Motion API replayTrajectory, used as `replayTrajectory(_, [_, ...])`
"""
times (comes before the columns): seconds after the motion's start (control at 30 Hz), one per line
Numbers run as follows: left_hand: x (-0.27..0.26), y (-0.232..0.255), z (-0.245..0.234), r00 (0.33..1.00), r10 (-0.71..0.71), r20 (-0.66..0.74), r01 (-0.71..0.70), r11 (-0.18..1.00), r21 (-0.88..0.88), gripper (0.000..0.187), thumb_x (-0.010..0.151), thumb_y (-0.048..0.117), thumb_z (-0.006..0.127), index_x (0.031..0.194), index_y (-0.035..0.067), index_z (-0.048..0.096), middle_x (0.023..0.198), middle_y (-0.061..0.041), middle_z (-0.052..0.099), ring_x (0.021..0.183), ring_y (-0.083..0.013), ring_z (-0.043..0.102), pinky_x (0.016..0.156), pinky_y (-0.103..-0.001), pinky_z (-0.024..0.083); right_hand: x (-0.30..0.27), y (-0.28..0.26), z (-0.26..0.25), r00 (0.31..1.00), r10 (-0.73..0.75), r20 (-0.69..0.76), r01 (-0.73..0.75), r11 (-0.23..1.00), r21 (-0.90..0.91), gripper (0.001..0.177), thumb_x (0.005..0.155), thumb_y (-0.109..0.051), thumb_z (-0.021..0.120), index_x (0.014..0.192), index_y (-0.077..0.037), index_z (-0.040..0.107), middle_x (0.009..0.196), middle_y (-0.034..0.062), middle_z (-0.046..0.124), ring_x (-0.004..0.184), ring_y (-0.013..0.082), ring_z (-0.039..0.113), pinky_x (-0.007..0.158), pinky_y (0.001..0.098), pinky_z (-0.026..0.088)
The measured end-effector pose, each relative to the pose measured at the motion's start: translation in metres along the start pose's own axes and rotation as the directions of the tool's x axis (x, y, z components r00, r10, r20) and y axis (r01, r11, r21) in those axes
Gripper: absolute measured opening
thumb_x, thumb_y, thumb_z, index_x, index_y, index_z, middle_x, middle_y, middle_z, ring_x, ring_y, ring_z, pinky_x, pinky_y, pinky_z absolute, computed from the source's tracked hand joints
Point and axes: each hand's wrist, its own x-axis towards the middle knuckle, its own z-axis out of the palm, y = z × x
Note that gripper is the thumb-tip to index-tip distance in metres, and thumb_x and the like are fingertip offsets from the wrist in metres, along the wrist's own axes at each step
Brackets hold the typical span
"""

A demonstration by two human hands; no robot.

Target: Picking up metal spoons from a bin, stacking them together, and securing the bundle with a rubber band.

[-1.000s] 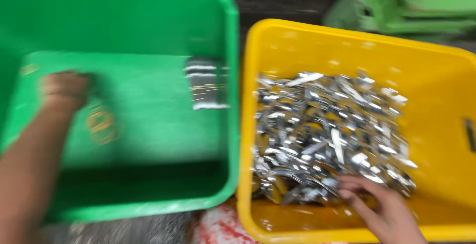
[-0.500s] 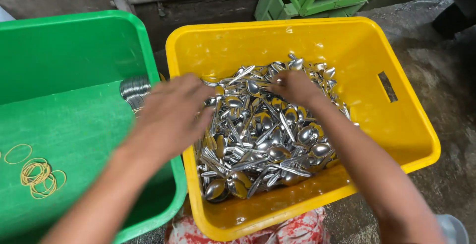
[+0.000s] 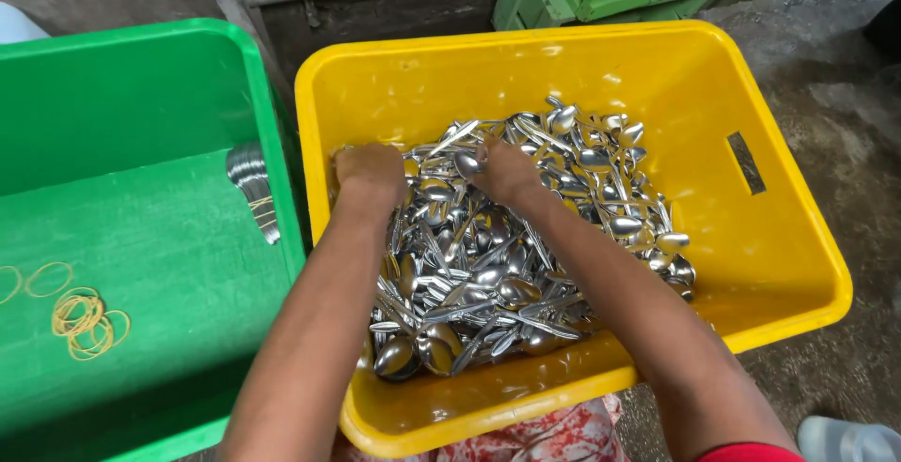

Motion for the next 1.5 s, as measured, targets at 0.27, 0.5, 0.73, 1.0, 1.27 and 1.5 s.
replayTrajectory(0.27, [-0.010, 0.025, 0.015, 0.983, -0.166, 0.084, 0.166, 0.986, 0.005, 0.031, 0.093, 0.010, 0.057, 0.118, 0.011, 0.074, 0.115, -0.005, 0.075, 0.110, -0.0262, 0.071, 0.079, -0.044, 0.053, 0.020, 0.034, 0.041, 0.980, -0.192, 0.050, 0.197, 0.972, -0.130, 0.036, 0.089, -0.025, 0.071, 0.120, -0.010, 0.059, 0.100, 0.0148, 0.073, 0.098, 0.0377, 0.074, 0.080, 0.0490, 0.064])
replayTrajectory(0.5, [0.010, 0.039, 0.070, 0.974, -0.196, 0.113, 0.208, 0.972, -0.110, 0.026, 0.093, 0.009, 0.061, 0.115, 0.007, 0.074, 0.110, -0.008, 0.077, 0.105, -0.0273, 0.073, 0.074, -0.044, 0.056, -0.116, 0.011, -0.096, 0.922, -0.326, -0.211, 0.388, 0.780, 0.491, 0.069, 0.095, 0.001, 0.056, 0.159, -0.003, 0.029, 0.091, 0.0164, 0.056, 0.090, 0.0402, 0.070, 0.078, 0.0523, 0.055])
replayTrajectory(0.73, [0.002, 0.048, 0.036, 0.947, -0.316, -0.050, 0.303, 0.936, -0.179, 0.026, 0.092, 0.009, 0.058, 0.110, 0.002, 0.075, 0.105, -0.016, 0.076, 0.096, -0.0414, 0.072, 0.060, -0.060, 0.052, -0.180, 0.031, -0.113, 0.972, -0.017, -0.232, 0.223, 0.359, 0.907, 0.037, 0.108, -0.026, 0.044, 0.125, 0.000, 0.063, 0.105, 0.0141, 0.060, 0.091, 0.0240, 0.066, 0.080, 0.0418, 0.063])
replayTrajectory(1.0, [-0.213, 0.061, -0.094, 0.889, 0.401, -0.220, -0.355, 0.300, -0.885, 0.027, 0.101, 0.016, 0.058, 0.118, -0.003, 0.068, 0.098, -0.022, 0.076, 0.070, -0.0234, 0.061, 0.074, -0.037, 0.051, -0.209, 0.001, -0.106, 0.937, 0.140, -0.319, 0.328, -0.044, 0.944, 0.038, 0.106, -0.020, 0.041, 0.140, -0.005, 0.046, 0.108, 0.0081, 0.052, 0.082, 0.0095, 0.052, 0.058, 0.0174, 0.046])
replayTrajectory(1.27, [-0.189, 0.072, -0.071, 0.869, 0.423, -0.257, -0.386, 0.255, -0.887, 0.030, 0.104, 0.025, 0.051, 0.109, 0.006, 0.074, 0.093, -0.017, 0.073, 0.085, -0.0282, 0.065, 0.078, -0.041, 0.052, -0.239, 0.004, -0.107, 0.837, 0.293, -0.461, 0.531, -0.240, 0.812, 0.018, 0.106, -0.010, 0.051, 0.124, -0.011, 0.053, 0.099, 0.0031, 0.058, 0.081, 0.0122, 0.069, 0.067, 0.0233, 0.064])
replayTrajectory(1.5, [-0.076, 0.097, 0.035, 0.930, 0.368, 0.012, -0.363, 0.922, -0.131, 0.053, 0.098, 0.049, 0.050, 0.119, 0.004, 0.070, 0.105, -0.018, 0.074, 0.098, -0.0361, 0.073, 0.082, -0.051, 0.058, -0.242, 0.034, -0.093, 0.705, 0.548, -0.450, 0.537, 0.001, 0.843, 0.018, 0.103, -0.021, 0.070, 0.118, -0.018, 0.060, 0.086, -0.0027, 0.055, 0.055, 0.0020, 0.044, 0.044, 0.0154, 0.043])
